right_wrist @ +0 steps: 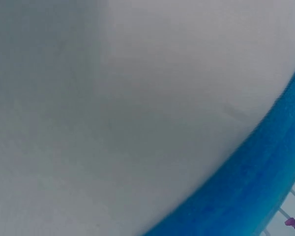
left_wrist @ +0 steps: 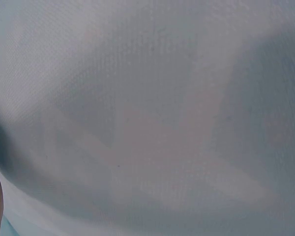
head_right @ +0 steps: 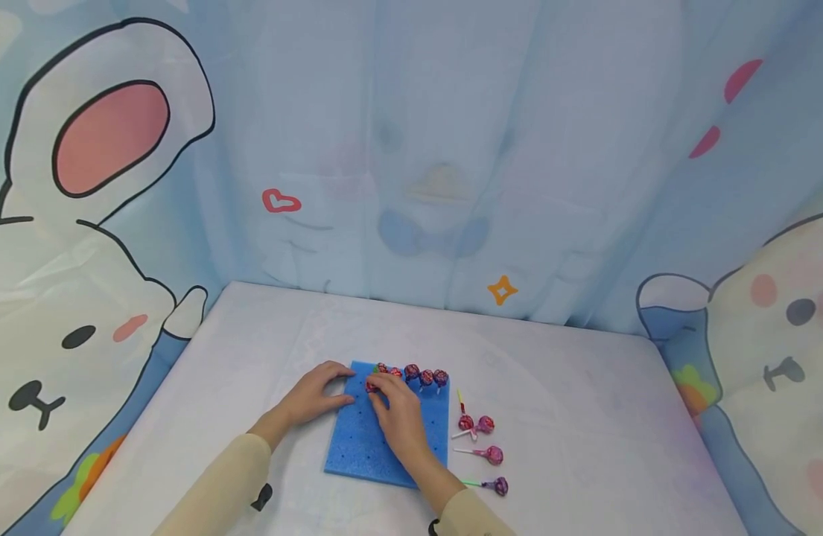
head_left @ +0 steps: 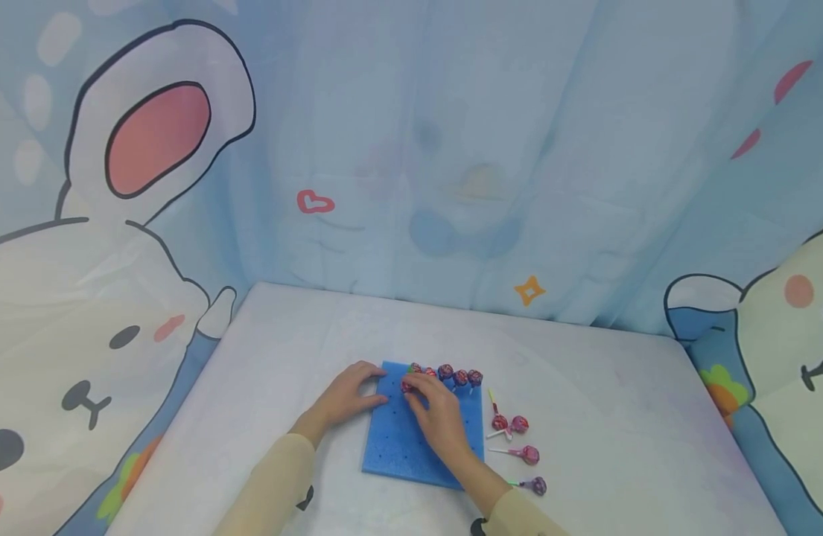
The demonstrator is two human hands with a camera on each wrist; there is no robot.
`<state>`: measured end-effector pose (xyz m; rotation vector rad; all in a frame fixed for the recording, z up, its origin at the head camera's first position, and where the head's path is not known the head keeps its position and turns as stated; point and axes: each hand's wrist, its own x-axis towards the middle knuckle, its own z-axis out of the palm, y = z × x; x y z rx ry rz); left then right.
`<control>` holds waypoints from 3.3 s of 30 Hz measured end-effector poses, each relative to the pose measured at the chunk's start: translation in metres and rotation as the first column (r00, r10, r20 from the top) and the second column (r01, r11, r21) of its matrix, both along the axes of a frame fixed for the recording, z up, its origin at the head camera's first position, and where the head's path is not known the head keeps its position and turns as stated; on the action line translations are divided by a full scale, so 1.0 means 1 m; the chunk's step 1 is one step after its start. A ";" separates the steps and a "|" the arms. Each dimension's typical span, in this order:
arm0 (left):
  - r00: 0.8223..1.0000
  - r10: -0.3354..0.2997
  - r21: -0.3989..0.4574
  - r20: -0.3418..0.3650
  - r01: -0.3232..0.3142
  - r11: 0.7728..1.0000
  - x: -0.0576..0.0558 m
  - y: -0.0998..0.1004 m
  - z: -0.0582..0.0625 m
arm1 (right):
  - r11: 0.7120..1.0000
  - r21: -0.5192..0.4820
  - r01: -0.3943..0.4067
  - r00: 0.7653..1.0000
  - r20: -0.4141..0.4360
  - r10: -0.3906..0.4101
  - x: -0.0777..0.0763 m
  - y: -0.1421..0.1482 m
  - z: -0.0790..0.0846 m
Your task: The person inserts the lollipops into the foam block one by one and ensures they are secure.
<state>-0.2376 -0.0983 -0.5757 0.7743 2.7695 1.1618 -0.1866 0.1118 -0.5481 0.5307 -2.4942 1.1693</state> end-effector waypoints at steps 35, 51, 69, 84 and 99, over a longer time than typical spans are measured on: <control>1.000 -0.015 -0.003 -0.002 0.015 1.000 -0.001 -0.001 0.003 | 0.999 -0.041 -0.004 1.000 0.015 0.005 0.007 0.018 0.007; 0.999 -0.013 0.005 0.029 0.013 1.000 0.001 0.000 0.005 | 0.989 -0.058 0.138 0.990 0.050 -0.135 0.027 0.080 0.021; 0.999 0.006 -0.011 0.049 -0.005 1.000 -0.001 -0.001 -0.002 | 0.934 0.151 0.325 0.831 0.427 -0.358 0.033 0.165 0.013; 0.998 0.014 -0.037 0.065 -0.012 0.999 0.000 -0.001 -0.003 | 0.929 0.231 0.289 0.860 0.364 -0.358 0.034 0.195 -0.005; 0.996 0.021 -0.030 0.086 -0.019 0.999 0.000 0.000 0.002 | 0.920 0.291 0.262 0.790 0.483 -0.378 0.027 0.187 -0.012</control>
